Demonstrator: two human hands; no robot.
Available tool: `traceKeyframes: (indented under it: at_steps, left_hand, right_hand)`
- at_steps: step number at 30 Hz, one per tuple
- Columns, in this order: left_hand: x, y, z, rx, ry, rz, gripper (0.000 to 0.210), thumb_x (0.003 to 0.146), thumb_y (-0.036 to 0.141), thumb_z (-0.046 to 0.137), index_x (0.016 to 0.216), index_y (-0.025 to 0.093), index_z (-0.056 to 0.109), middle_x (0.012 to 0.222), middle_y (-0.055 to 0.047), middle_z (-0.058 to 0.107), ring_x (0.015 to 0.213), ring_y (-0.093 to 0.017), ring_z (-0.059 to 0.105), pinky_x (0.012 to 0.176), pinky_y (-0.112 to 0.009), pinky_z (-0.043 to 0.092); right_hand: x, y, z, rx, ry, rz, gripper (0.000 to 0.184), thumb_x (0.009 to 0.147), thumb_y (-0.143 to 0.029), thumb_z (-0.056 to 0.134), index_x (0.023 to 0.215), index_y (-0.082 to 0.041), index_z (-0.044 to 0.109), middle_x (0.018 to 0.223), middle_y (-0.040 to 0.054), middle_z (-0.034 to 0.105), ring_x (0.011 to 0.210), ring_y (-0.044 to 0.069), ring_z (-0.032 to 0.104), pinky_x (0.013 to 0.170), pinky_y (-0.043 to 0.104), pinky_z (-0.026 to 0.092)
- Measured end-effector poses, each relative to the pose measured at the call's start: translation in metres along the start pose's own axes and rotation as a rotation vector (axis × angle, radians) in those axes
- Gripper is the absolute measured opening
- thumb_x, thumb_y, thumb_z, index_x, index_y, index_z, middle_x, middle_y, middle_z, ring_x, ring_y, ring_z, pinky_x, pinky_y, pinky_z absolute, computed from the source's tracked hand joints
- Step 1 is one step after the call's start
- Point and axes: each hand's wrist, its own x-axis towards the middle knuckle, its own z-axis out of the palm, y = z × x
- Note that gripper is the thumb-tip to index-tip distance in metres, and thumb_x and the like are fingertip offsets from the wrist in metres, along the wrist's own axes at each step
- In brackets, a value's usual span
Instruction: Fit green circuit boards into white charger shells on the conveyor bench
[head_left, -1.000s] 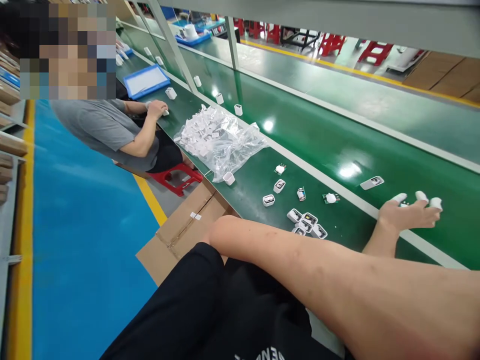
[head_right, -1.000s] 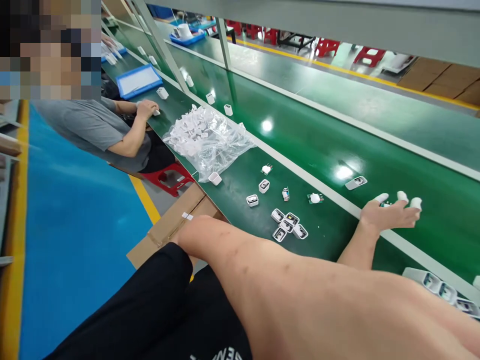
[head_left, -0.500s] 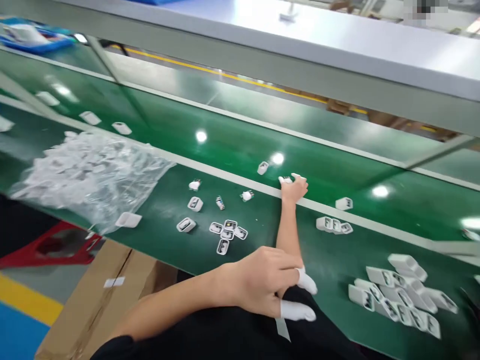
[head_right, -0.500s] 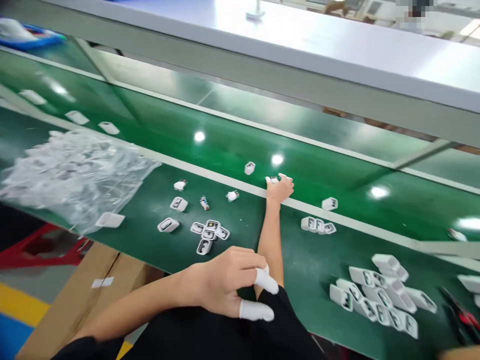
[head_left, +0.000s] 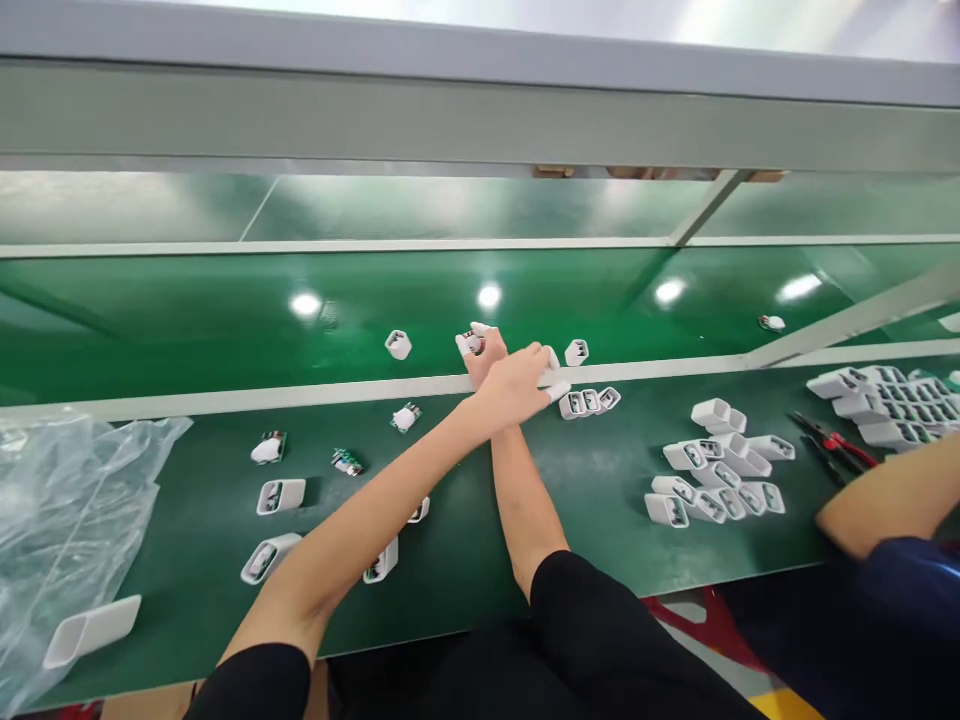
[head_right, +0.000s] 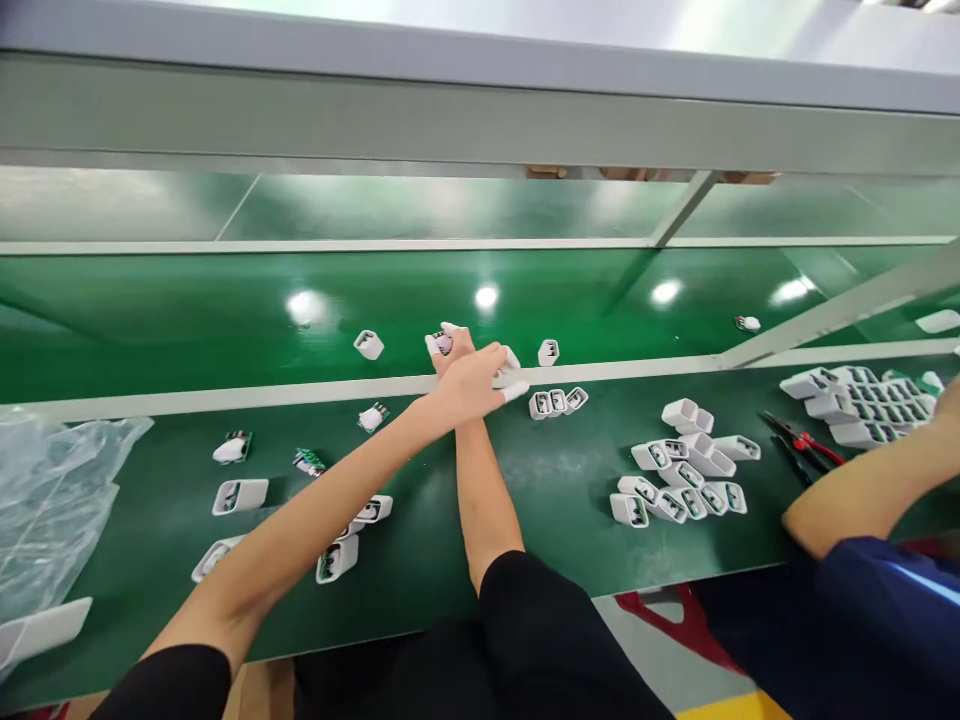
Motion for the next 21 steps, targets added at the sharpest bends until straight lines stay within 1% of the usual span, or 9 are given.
traceKeyframes:
  at_steps: [3,5,8,10,12,14,17,19,21]
  left_hand:
    - [0.037,-0.01,0.028,-0.008,0.078,-0.022,0.023,0.094,0.006,0.078,0.099,0.023,0.064,0.107,-0.008,0.076,0.098,-0.027,0.071,0.086,-0.039,0.057]
    - [0.047,-0.011,0.048,-0.06,0.14,0.03,0.019,0.097,0.007,0.072,0.101,0.023,0.064,0.109,-0.008,0.076,0.102,-0.026,0.071,0.089,-0.039,0.057]
    - [0.042,0.003,0.086,-0.086,0.339,0.193,0.003,0.107,0.019,0.067,0.108,0.021,0.067,0.107,-0.009,0.075,0.104,-0.027,0.071,0.094,-0.041,0.056]
    - [0.03,0.023,0.113,-0.095,0.406,0.385,0.006,0.11,0.026,0.067,0.11,0.02,0.069,0.103,-0.009,0.074,0.098,-0.027,0.07,0.092,-0.041,0.055]
    - [0.018,0.048,0.136,-0.081,0.305,0.594,0.008,0.11,0.027,0.068,0.106,0.02,0.07,0.1,-0.009,0.073,0.092,-0.026,0.069,0.086,-0.04,0.054]
    - [0.014,0.076,0.152,-0.002,0.077,0.708,0.007,0.109,0.023,0.068,0.103,0.02,0.069,0.106,-0.01,0.074,0.095,-0.026,0.07,0.085,-0.039,0.055]
    - [0.031,0.112,0.161,0.142,-0.248,0.634,0.015,0.105,0.011,0.063,0.115,0.019,0.07,0.125,-0.013,0.073,0.111,-0.028,0.072,0.091,-0.039,0.058]
    - [0.056,0.129,0.165,0.194,-0.349,0.526,0.031,0.103,0.003,0.058,0.129,0.017,0.068,0.134,-0.014,0.071,0.118,-0.028,0.071,0.092,-0.038,0.059]
    - [0.08,0.141,0.172,0.251,-0.38,0.457,0.043,0.101,-0.002,0.054,0.138,0.017,0.066,0.142,-0.015,0.069,0.122,-0.029,0.071,0.094,-0.039,0.059]
  right_hand:
    - [0.0,-0.003,0.002,0.034,0.03,0.012,0.038,0.109,-0.039,0.072,0.142,-0.021,0.075,0.13,0.0126,0.079,0.109,0.024,0.077,0.107,0.039,0.062]
    - [0.001,-0.005,0.002,0.049,0.036,0.017,0.034,0.112,-0.038,0.069,0.14,-0.021,0.075,0.126,0.012,0.081,0.108,0.023,0.079,0.108,0.039,0.063]
    - [0.004,-0.007,-0.001,0.05,0.03,0.01,0.03,0.112,-0.037,0.071,0.137,-0.021,0.075,0.121,0.0083,0.084,0.104,0.021,0.081,0.107,0.035,0.064]
    - [0.006,-0.006,-0.002,0.042,0.022,-0.001,0.029,0.11,-0.037,0.075,0.135,-0.022,0.075,0.124,0.0065,0.084,0.107,0.02,0.081,0.107,0.032,0.064]
    - [0.008,-0.005,-0.001,0.051,0.0,-0.004,0.032,0.111,-0.04,0.075,0.137,-0.023,0.074,0.13,0.0074,0.083,0.114,0.02,0.081,0.109,0.032,0.063]
    - [0.008,-0.004,-0.001,0.068,-0.027,0.01,0.035,0.112,-0.042,0.073,0.14,-0.022,0.072,0.134,0.0094,0.082,0.12,0.022,0.08,0.113,0.035,0.063]
    - [0.008,-0.005,-0.001,0.077,-0.061,0.033,0.036,0.113,-0.044,0.072,0.14,-0.021,0.073,0.136,0.0105,0.08,0.121,0.024,0.079,0.113,0.038,0.063]
    - [0.007,-0.005,-0.002,0.08,-0.082,0.027,0.036,0.113,-0.045,0.071,0.14,-0.021,0.074,0.135,0.0104,0.08,0.119,0.025,0.079,0.111,0.039,0.065]
    - [0.007,-0.005,-0.003,0.077,-0.093,0.016,0.039,0.112,-0.048,0.071,0.14,-0.021,0.075,0.134,0.0105,0.08,0.118,0.026,0.08,0.109,0.039,0.066]
